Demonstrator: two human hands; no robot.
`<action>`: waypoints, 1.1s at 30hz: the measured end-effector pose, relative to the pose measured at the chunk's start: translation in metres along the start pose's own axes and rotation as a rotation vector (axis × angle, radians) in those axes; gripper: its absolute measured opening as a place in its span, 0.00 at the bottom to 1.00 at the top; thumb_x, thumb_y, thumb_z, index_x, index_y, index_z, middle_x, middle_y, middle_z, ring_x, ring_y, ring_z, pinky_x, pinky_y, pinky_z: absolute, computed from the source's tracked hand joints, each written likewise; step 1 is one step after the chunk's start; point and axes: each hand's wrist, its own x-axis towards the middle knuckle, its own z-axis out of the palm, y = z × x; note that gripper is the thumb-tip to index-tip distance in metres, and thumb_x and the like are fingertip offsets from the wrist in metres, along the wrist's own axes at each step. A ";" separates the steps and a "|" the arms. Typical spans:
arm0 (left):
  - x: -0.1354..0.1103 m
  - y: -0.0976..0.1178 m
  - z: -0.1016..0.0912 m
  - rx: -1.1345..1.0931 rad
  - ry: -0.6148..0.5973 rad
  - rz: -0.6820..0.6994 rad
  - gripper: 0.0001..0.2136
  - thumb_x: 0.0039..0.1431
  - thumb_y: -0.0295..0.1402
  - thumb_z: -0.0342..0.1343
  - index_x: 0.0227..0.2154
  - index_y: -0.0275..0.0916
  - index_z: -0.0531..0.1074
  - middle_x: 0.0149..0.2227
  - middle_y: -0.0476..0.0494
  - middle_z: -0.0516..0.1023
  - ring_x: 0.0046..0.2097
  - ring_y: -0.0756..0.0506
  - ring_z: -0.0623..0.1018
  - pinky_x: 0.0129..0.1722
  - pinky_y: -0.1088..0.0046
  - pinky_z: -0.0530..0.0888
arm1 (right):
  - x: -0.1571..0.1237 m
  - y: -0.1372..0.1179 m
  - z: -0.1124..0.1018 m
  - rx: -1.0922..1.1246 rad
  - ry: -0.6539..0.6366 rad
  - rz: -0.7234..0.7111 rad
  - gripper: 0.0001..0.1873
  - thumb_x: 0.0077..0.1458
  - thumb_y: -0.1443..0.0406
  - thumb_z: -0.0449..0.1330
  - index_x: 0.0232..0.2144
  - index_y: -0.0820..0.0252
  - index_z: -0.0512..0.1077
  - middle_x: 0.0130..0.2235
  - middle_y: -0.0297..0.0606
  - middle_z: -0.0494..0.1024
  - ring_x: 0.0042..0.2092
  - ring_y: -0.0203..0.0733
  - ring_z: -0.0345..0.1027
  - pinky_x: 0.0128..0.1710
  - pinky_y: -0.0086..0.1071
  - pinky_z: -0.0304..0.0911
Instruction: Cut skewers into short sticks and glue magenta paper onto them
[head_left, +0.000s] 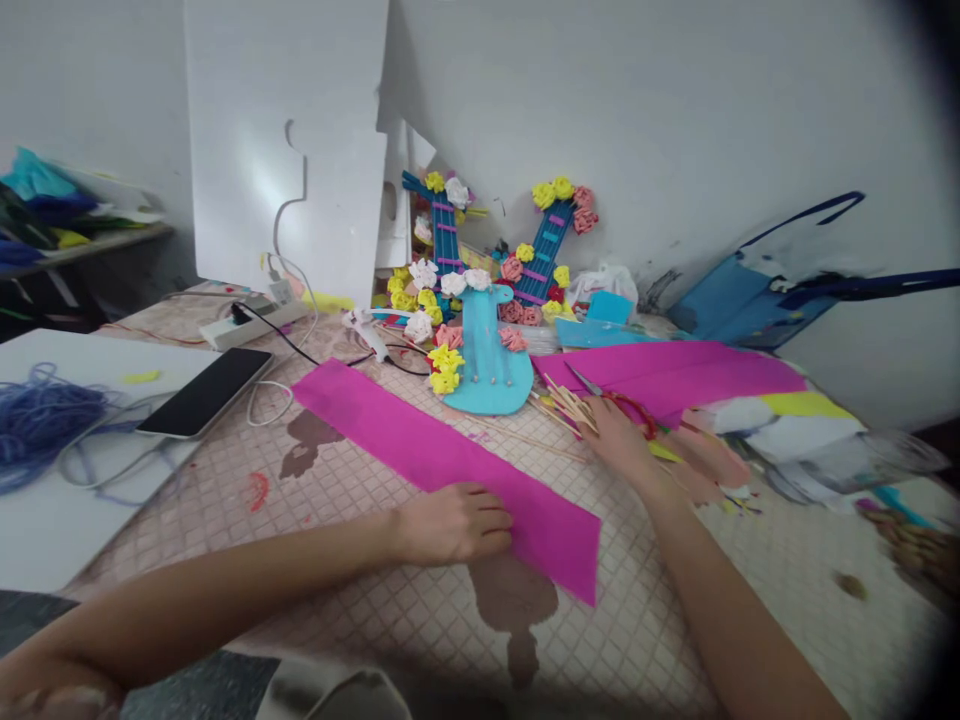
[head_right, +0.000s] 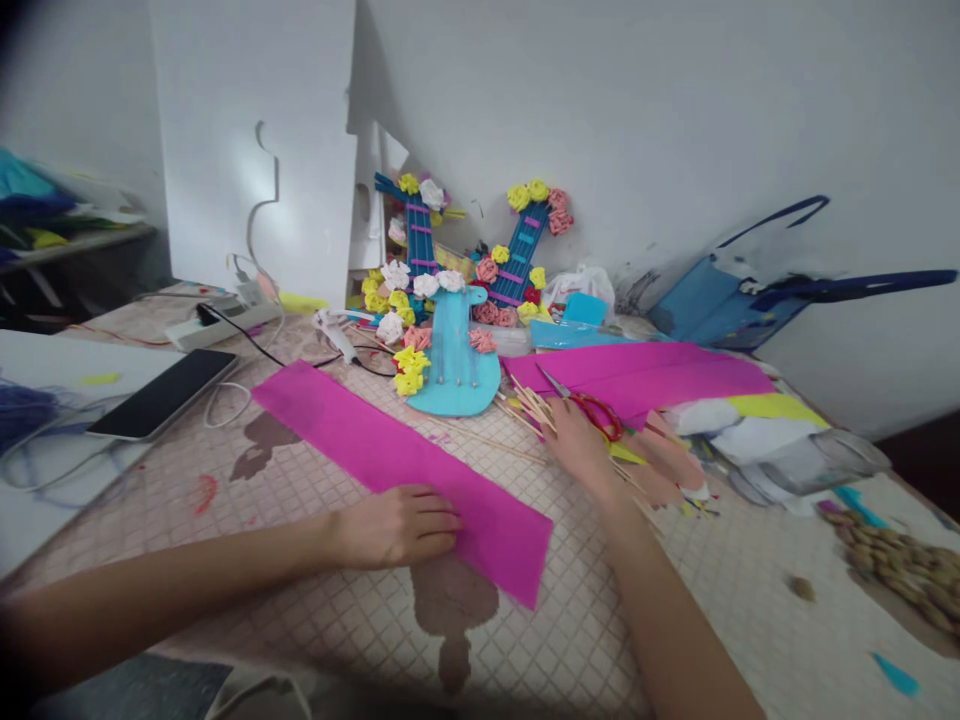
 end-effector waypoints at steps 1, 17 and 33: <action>-0.001 -0.001 -0.002 -0.012 0.005 -0.005 0.09 0.65 0.26 0.44 0.37 0.35 0.70 0.39 0.39 0.77 0.43 0.47 0.75 0.44 0.70 0.70 | 0.000 -0.001 0.000 0.007 0.007 -0.004 0.15 0.58 0.66 0.51 0.48 0.62 0.64 0.45 0.50 0.71 0.46 0.54 0.66 0.41 0.40 0.62; -0.004 -0.010 -0.013 0.108 -0.078 0.026 0.07 0.64 0.26 0.48 0.31 0.35 0.69 0.32 0.44 0.74 0.37 0.46 0.72 0.37 0.68 0.67 | -0.006 0.008 -0.010 0.250 -0.062 -0.263 0.24 0.55 0.57 0.58 0.52 0.57 0.65 0.51 0.47 0.70 0.54 0.53 0.62 0.52 0.46 0.60; -0.032 -0.004 -0.045 -0.221 -0.077 -0.161 0.07 0.64 0.30 0.48 0.41 0.36 0.70 0.37 0.39 0.77 0.41 0.45 0.75 0.43 0.68 0.70 | -0.013 -0.058 -0.021 0.302 -0.186 -0.359 0.05 0.53 0.71 0.53 0.28 0.58 0.65 0.32 0.36 0.70 0.36 0.40 0.64 0.35 0.32 0.58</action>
